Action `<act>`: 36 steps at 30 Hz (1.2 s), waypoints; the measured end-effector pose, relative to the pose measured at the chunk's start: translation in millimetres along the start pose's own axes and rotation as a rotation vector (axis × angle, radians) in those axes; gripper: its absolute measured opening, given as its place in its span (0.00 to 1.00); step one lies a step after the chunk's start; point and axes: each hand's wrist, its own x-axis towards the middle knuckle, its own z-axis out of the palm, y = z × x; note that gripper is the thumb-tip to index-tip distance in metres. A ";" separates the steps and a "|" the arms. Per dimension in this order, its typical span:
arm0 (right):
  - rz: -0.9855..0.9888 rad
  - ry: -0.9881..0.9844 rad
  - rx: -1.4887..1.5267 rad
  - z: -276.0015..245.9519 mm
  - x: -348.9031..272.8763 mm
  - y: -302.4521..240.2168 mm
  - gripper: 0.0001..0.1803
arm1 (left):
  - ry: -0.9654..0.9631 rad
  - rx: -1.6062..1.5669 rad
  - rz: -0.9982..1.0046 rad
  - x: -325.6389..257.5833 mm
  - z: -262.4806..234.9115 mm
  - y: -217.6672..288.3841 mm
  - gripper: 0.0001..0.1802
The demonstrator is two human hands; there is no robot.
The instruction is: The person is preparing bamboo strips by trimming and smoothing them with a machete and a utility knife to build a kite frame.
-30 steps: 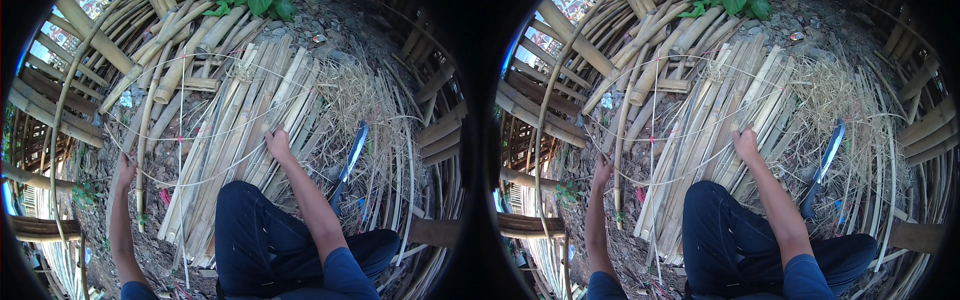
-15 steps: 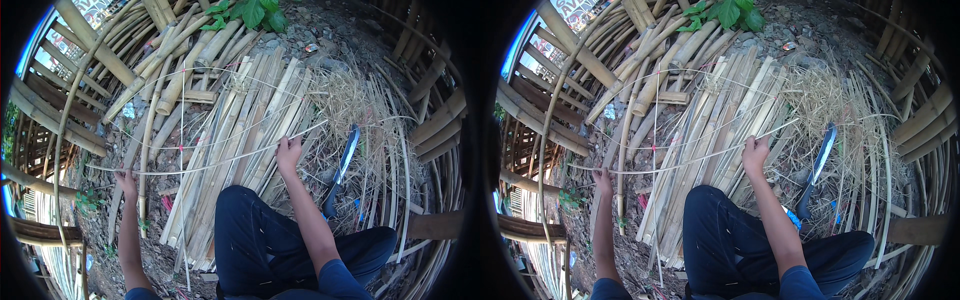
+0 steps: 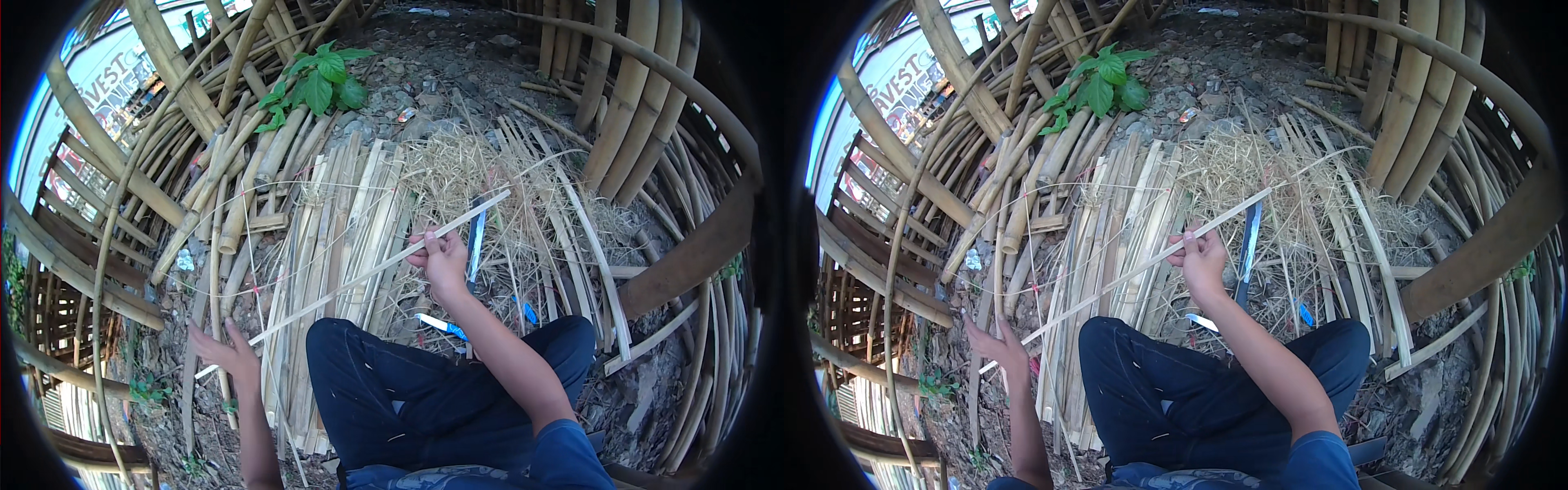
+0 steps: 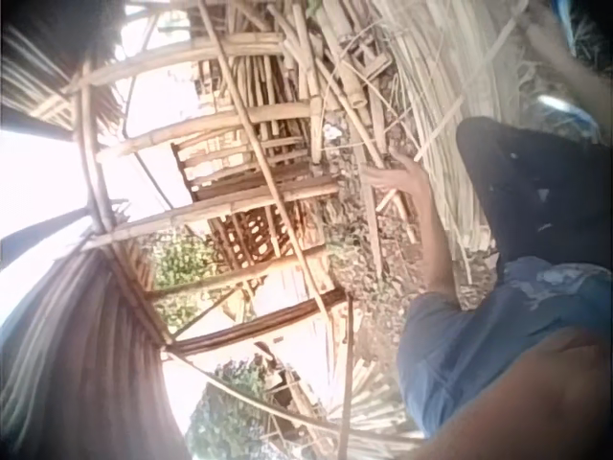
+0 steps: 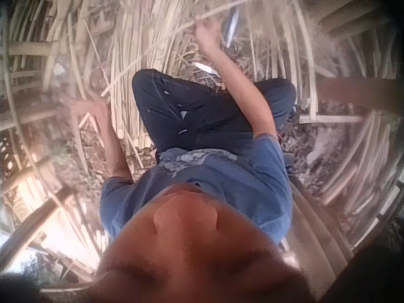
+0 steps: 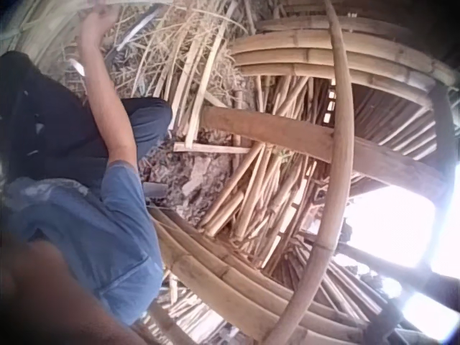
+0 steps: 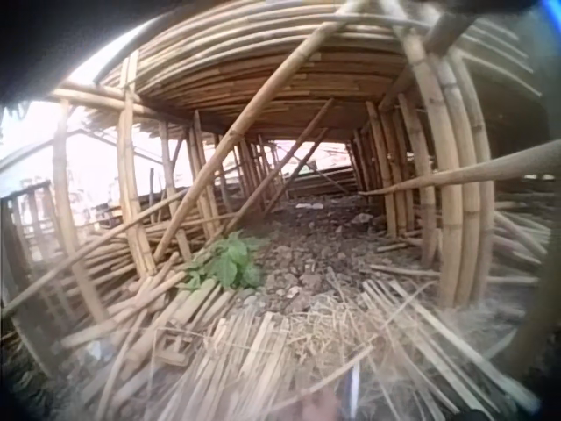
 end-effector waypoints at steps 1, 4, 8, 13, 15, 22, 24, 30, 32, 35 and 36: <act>-0.009 -0.033 -0.034 -4.4 -10.2 -3.3 0.10 | -0.159 -0.134 0.112 2.1 -10.9 40.4 0.34; -0.053 -0.062 -0.034 -22.5 -34.5 -18.5 0.09 | -0.482 -0.269 0.539 3.0 -27.2 157.5 0.28; -0.083 -0.103 0.043 -35.8 -61.0 -33.0 0.09 | -0.790 -0.328 0.658 -20.3 -17.4 225.6 0.25; 0.058 -0.180 0.193 -55.5 -67.7 -37.5 0.10 | -0.876 -0.479 0.510 -58.5 -3.9 224.1 0.13; 0.083 -0.193 0.203 -64.3 -66.0 -31.1 0.10 | -0.840 -0.488 0.523 -67.7 -6.1 223.0 0.11; 0.215 -0.293 0.214 -65.4 -68.8 -2.5 0.09 | -0.955 -0.507 0.305 -75.6 -20.6 206.8 0.08; 0.255 -0.330 0.170 -63.7 -72.4 0.3 0.10 | -1.007 -0.508 0.212 -80.7 -24.4 200.1 0.09; 0.248 -0.374 0.038 -54.6 -77.1 18.7 0.13 | -0.983 -0.507 0.068 -108.1 -23.6 188.6 0.10; 0.279 -0.316 0.035 -53.9 -76.6 21.3 0.16 | -0.827 -0.370 0.161 -114.5 -24.3 188.1 0.11; 0.343 -0.274 0.064 -57.0 -74.6 19.2 0.22 | -0.804 -0.384 0.167 -119.5 -33.2 192.0 0.11; 0.375 -0.287 0.096 -58.0 -74.7 17.3 0.26 | -0.804 -0.382 0.163 -121.7 -34.8 192.5 0.11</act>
